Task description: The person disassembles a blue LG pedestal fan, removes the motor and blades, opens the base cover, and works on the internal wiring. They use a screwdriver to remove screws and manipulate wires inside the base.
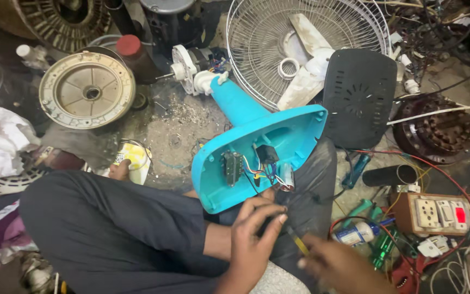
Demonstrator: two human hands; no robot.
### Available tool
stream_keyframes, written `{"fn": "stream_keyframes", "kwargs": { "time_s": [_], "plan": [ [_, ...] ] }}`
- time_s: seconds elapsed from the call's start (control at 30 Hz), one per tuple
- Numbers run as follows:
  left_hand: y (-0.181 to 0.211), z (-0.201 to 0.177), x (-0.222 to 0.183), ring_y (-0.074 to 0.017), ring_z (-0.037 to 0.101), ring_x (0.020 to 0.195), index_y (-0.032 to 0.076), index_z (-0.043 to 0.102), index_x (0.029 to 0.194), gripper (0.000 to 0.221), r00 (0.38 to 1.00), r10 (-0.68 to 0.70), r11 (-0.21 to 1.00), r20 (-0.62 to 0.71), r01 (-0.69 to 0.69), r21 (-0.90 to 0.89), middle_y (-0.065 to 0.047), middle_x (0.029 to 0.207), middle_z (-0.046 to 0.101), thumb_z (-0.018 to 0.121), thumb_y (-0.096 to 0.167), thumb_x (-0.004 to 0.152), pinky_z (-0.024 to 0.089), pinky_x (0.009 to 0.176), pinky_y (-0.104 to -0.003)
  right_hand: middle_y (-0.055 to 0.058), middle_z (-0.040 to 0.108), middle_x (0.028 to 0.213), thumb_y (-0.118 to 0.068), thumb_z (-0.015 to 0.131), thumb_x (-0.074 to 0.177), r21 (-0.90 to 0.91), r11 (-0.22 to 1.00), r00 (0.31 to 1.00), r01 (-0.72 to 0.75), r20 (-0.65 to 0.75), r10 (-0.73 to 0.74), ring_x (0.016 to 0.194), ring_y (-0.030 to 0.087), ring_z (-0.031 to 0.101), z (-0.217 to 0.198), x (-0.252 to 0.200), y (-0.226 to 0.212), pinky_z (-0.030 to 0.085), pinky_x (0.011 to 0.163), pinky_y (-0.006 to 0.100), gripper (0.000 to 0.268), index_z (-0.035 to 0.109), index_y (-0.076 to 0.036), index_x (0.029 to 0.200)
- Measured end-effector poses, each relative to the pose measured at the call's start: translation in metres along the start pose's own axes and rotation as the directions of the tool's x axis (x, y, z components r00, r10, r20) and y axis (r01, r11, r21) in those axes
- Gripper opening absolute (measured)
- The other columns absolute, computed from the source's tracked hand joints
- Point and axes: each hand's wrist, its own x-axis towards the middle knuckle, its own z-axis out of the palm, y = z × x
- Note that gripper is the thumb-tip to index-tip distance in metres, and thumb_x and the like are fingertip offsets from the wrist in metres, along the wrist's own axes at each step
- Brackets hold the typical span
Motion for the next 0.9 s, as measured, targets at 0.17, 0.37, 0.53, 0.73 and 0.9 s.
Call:
{"fn": "stream_keyframes", "kwargs": {
  "time_s": [0.17,0.37,0.53,0.73,0.9],
  "plan": [
    [0.001,-0.017,-0.004,-0.0234,0.071,0.103,-0.001,0.074,0.101,0.013,0.999,0.031,0.999,0.016,-0.03,-0.037,-0.012,0.111,0.07,0.072,-0.003,0.088,0.056,0.088,-0.033,0.017,0.073,0.085,-0.033,0.075,0.09,-0.101,0.946,0.943,0.307,0.164,-0.288,0.083,0.036,0.073,0.05,0.02,-0.015,0.054,0.073,0.049,0.036,0.063,-0.012,0.117],
    [0.004,-0.032,-0.014,-0.0226,0.073,0.102,-0.002,0.075,0.1,0.015,0.988,0.154,0.986,-0.006,-0.153,0.073,-0.012,0.107,0.076,0.073,-0.006,0.086,0.055,0.089,-0.033,0.012,0.071,0.067,-0.032,0.08,0.086,0.026,0.981,0.98,0.192,0.048,-0.193,0.061,0.027,0.073,0.052,0.026,-0.039,0.056,0.058,0.041,0.027,0.069,-0.01,0.095],
    [0.009,-0.033,-0.029,-0.023,0.075,0.1,0.0,0.076,0.101,0.017,0.989,0.13,0.991,-0.07,-0.131,-0.009,-0.013,0.107,0.076,0.075,-0.006,0.085,0.057,0.087,-0.032,0.004,0.068,0.053,-0.031,0.077,0.086,0.2,0.972,0.992,0.121,-0.062,-0.111,0.042,0.016,0.066,0.046,0.017,-0.051,0.051,0.046,0.034,0.022,0.071,-0.011,0.093],
    [0.006,-0.045,-0.045,-0.0222,0.075,0.097,0.001,0.077,0.099,0.016,0.965,0.213,0.969,-0.157,-0.188,0.16,-0.012,0.104,0.078,0.075,-0.004,0.083,0.055,0.089,-0.031,0.009,0.063,0.05,-0.028,0.076,0.088,0.161,0.966,0.901,0.203,-0.417,-0.119,0.039,0.021,0.058,0.078,0.006,-0.048,0.043,0.043,0.037,0.02,0.069,-0.01,0.09],
    [-0.003,-0.049,-0.057,-0.0198,0.071,0.101,-0.001,0.072,0.097,0.008,0.967,0.097,0.991,-0.236,-0.115,-0.064,-0.011,0.107,0.073,0.072,-0.002,0.089,0.057,0.09,-0.031,0.009,0.061,0.053,-0.027,0.074,0.086,0.036,0.952,0.616,0.303,-0.77,-0.167,0.039,0.023,0.06,0.105,-0.003,-0.059,0.043,0.041,0.038,0.02,0.069,-0.009,0.092]
  ]
}}
